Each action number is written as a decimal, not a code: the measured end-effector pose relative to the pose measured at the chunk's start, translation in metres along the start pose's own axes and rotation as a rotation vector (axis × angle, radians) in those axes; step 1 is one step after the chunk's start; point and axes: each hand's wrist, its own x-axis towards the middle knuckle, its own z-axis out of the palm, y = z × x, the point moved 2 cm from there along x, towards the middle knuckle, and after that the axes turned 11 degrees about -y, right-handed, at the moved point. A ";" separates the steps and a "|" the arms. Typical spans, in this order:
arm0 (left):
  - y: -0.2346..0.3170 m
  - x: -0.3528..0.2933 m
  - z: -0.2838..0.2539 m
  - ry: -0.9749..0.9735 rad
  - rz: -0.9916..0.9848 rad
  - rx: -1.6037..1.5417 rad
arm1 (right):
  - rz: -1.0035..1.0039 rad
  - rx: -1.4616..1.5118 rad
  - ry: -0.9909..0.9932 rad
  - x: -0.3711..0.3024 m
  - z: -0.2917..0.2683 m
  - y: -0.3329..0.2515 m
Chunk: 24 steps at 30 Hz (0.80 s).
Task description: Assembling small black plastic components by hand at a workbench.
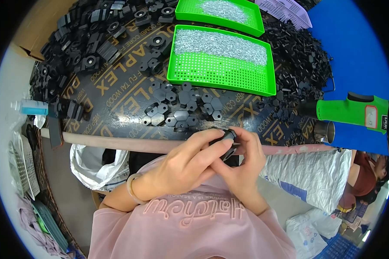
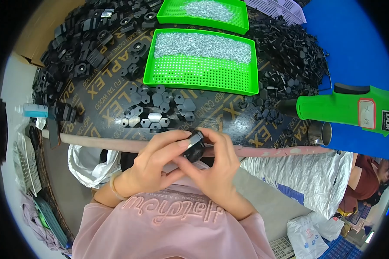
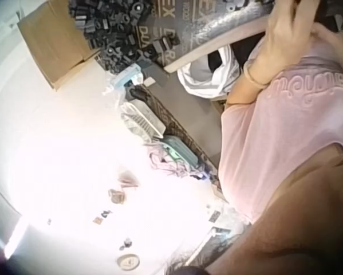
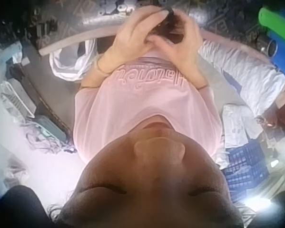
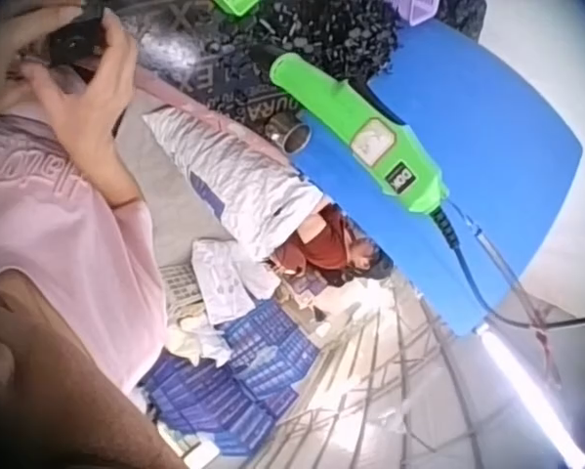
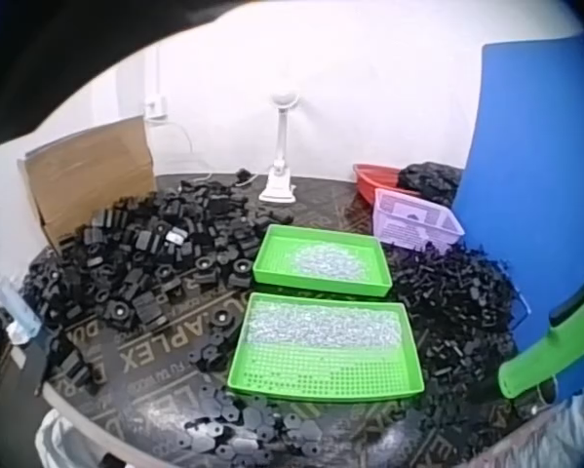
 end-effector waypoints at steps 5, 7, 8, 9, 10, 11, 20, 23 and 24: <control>0.001 0.007 -0.012 -0.034 -0.068 -0.016 | -0.018 0.120 -0.053 -0.001 -0.006 0.013; -0.004 0.010 -0.018 0.023 -0.033 0.077 | -0.026 0.183 -0.096 -0.003 -0.007 0.018; -0.004 0.011 -0.022 0.022 -0.031 0.073 | 0.040 0.457 -0.119 -0.006 -0.007 0.021; -0.004 0.014 -0.025 -0.054 -0.028 0.043 | 0.106 0.731 -0.141 -0.007 -0.007 0.024; -0.003 0.016 -0.027 -0.131 -0.025 0.014 | 0.107 0.729 -0.138 -0.007 -0.008 0.024; 0.002 0.015 -0.024 -0.148 -0.119 -0.065 | 0.085 0.793 -0.162 -0.006 -0.009 0.023; -0.002 0.001 -0.030 -0.089 -0.095 0.132 | 0.122 0.466 -0.076 0.008 -0.017 0.027; -0.010 -0.005 -0.068 0.091 -0.251 0.335 | 0.229 0.417 -0.049 0.014 -0.028 0.043; -0.015 -0.011 -0.085 0.175 -0.350 0.436 | 0.245 0.336 -0.058 0.018 -0.030 0.044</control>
